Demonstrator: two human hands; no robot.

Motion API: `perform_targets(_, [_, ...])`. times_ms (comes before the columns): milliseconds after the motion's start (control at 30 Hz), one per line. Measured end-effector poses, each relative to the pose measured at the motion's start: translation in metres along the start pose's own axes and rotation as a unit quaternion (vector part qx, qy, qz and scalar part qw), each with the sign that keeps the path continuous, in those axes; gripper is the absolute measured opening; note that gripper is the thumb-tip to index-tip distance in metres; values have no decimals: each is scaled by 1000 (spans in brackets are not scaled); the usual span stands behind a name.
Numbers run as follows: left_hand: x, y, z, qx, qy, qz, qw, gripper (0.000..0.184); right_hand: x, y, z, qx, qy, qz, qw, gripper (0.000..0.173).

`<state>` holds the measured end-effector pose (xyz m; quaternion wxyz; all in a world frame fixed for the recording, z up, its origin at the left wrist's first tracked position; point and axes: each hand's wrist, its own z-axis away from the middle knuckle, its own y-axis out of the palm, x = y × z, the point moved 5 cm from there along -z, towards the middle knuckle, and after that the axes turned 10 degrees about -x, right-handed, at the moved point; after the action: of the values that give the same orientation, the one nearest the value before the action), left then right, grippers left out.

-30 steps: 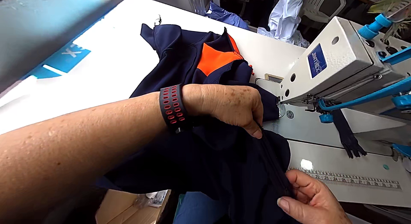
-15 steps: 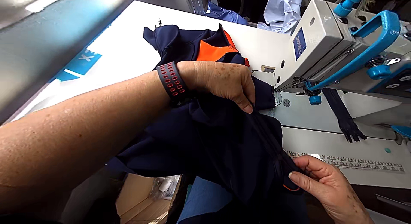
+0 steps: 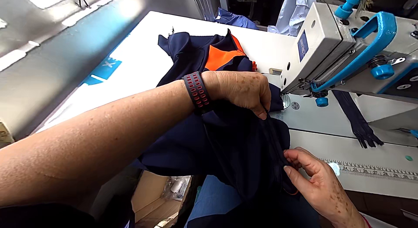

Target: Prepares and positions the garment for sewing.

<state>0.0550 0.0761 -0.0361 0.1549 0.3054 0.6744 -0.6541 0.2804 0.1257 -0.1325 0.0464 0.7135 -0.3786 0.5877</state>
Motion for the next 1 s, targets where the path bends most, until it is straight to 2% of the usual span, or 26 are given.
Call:
perform_targets(67, [-3, 2, 0, 13, -7, -7, 1000, 13, 2, 2, -3, 22, 18, -45, 999, 39])
perform_targets(167, [-10, 6, -4, 21, 2, -2, 1000, 14, 8, 7, -10, -23, 9, -48, 999, 52])
perform_targets(267, [-10, 5, 2, -10, 30, -6, 999, 13, 10, 16, -15, -76, -42, 69, 994, 28])
perform_targets(300, [-5, 4, 9, -25, 39, -11, 999, 13, 10, 22, -18, -79, -66, 125, 987, 29])
perform_targets(400, [25, 3, 44, -60, -6, -49, 997, 12, 13, 58, -39, -24, -92, 208, 973, 30])
perform_targets(467, [56, -12, 79, -71, -78, -94, 990, 10, 29, 97, -66, 81, -28, 203, 975, 25])
perform_targets(533, [85, -47, 118, -68, -136, -167, 974, 11, 53, 139, -100, 203, 62, 153, 965, 27])
perform_targets(567, [89, -72, 132, -63, -166, -208, 962, 12, 64, 157, -117, 224, 90, 98, 965, 29])
perform_targets(600, [83, -98, 139, -59, -186, -258, 946, 13, 76, 173, -132, 218, 107, 22, 970, 30])
perform_targets(667, [51, -140, 126, -49, -170, -368, 913, 15, 102, 185, -151, 158, 123, -130, 971, 33])
perform_targets(733, [15, -151, 88, -45, -100, -407, 907, 19, 112, 172, -152, 107, 146, -227, 957, 33])
perform_targets(800, [12, -124, 45, -90, 28, -396, 913, 19, 89, 140, -132, 94, 201, -258, 940, 30])
perform_targets(867, [34, -62, 3, -90, 86, -296, 947, 13, 44, 98, -93, 100, 245, -177, 948, 28])
perform_targets(933, [55, 9, -27, -39, 71, -166, 983, 10, 10, 58, -55, 85, 181, 44, 979, 30])
perform_targets(967, [61, 36, -37, -22, 65, -111, 991, 11, 2, 43, -38, 44, 106, 166, 979, 30])
perform_targets(1000, [65, 53, -44, -30, 78, -64, 994, 13, -1, 30, -26, -22, 7, 275, 961, 31])
